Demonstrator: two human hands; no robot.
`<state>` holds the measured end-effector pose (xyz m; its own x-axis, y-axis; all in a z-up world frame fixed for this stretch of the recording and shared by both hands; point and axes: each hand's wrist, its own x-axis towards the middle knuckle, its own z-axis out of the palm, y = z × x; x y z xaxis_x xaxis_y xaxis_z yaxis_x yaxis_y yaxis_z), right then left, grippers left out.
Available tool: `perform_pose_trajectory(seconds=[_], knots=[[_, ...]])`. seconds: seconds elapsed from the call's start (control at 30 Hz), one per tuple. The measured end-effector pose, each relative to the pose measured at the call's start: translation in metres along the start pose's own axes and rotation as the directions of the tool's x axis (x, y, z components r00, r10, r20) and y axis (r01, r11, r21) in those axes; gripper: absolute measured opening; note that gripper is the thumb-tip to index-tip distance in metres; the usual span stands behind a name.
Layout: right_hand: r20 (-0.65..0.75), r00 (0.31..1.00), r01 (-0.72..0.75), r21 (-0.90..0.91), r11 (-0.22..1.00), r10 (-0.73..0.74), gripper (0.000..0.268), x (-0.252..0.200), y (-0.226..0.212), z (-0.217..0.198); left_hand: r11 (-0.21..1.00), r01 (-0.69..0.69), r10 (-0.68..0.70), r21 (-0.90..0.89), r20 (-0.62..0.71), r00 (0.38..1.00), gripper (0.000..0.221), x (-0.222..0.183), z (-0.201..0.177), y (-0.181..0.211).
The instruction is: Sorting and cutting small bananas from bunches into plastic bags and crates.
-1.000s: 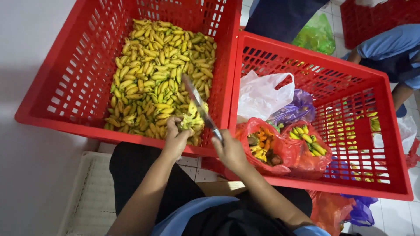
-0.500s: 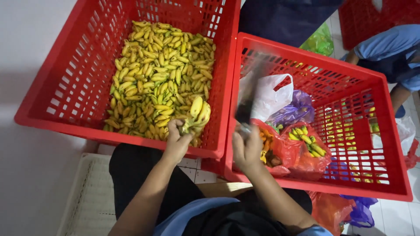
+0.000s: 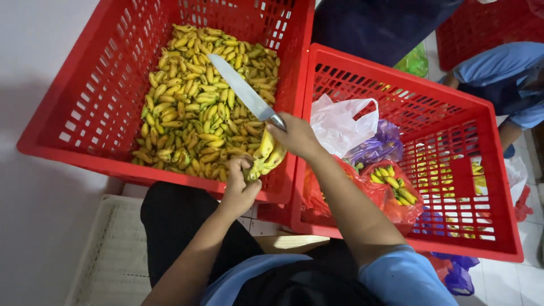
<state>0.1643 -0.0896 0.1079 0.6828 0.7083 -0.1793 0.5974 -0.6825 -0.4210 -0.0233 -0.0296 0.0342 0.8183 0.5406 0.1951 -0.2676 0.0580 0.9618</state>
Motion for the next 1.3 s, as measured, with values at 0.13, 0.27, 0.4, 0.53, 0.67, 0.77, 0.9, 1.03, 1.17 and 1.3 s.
perform_pose_trajectory(seconds=[0.13,0.27,0.4,0.53,0.67,0.77,0.9,1.03,1.17,1.3], knots=[[-0.012,0.998,0.06,0.072,0.996,-0.06,0.038,-0.006,-0.021,-0.002,1.0,0.022,-0.022,0.008,0.021,1.0,0.04,0.0,-0.003,0.0],[-0.07,0.985,0.169,0.15,0.974,-0.16,0.031,-0.023,-0.05,-0.007,0.989,0.149,-0.148,-0.004,0.023,0.989,0.039,-0.002,-0.005,-0.024],[-0.186,0.92,0.34,-0.058,0.939,-0.345,0.022,-0.052,-0.072,-0.001,0.974,0.226,-0.227,-0.029,-0.004,0.974,0.039,0.007,-0.006,-0.01],[-0.309,0.819,0.46,-0.148,0.875,-0.483,0.026,-0.058,-0.076,0.009,0.97,0.234,-0.237,-0.061,-0.043,0.971,0.034,0.011,-0.007,-0.012],[-0.44,0.806,0.429,-0.024,0.903,-0.395,0.024,-0.032,-0.055,0.006,0.949,0.305,-0.31,-0.085,-0.064,0.948,0.038,0.006,-0.008,-0.016],[-0.434,0.86,0.355,0.13,0.926,-0.269,0.024,-0.023,-0.045,-0.006,0.935,0.314,-0.334,-0.163,-0.112,0.936,0.042,0.002,-0.007,-0.015],[-0.385,0.903,0.296,0.232,0.926,-0.192,0.031,-0.036,-0.036,-0.019,0.895,0.301,-0.367,-0.33,-0.159,0.917,0.047,0.0,-0.001,0.002],[-0.242,0.97,0.058,0.281,0.958,0.012,0.033,-0.062,-0.005,0.009,0.875,0.305,-0.386,-0.375,-0.163,0.908,0.045,-0.001,-0.004,-0.015],[-0.011,0.999,-0.045,0.329,0.943,0.051,0.032,-0.11,-0.006,0.022,0.877,0.27,-0.381,-0.398,-0.231,0.895,0.05,-0.003,0.0,-0.016],[0.232,0.936,-0.313,0.207,0.927,0.264,0.034,-0.141,0.001,0.034,0.881,0.252,-0.377,-0.401,-0.27,0.886,0.052,-0.01,0.004,-0.014]])
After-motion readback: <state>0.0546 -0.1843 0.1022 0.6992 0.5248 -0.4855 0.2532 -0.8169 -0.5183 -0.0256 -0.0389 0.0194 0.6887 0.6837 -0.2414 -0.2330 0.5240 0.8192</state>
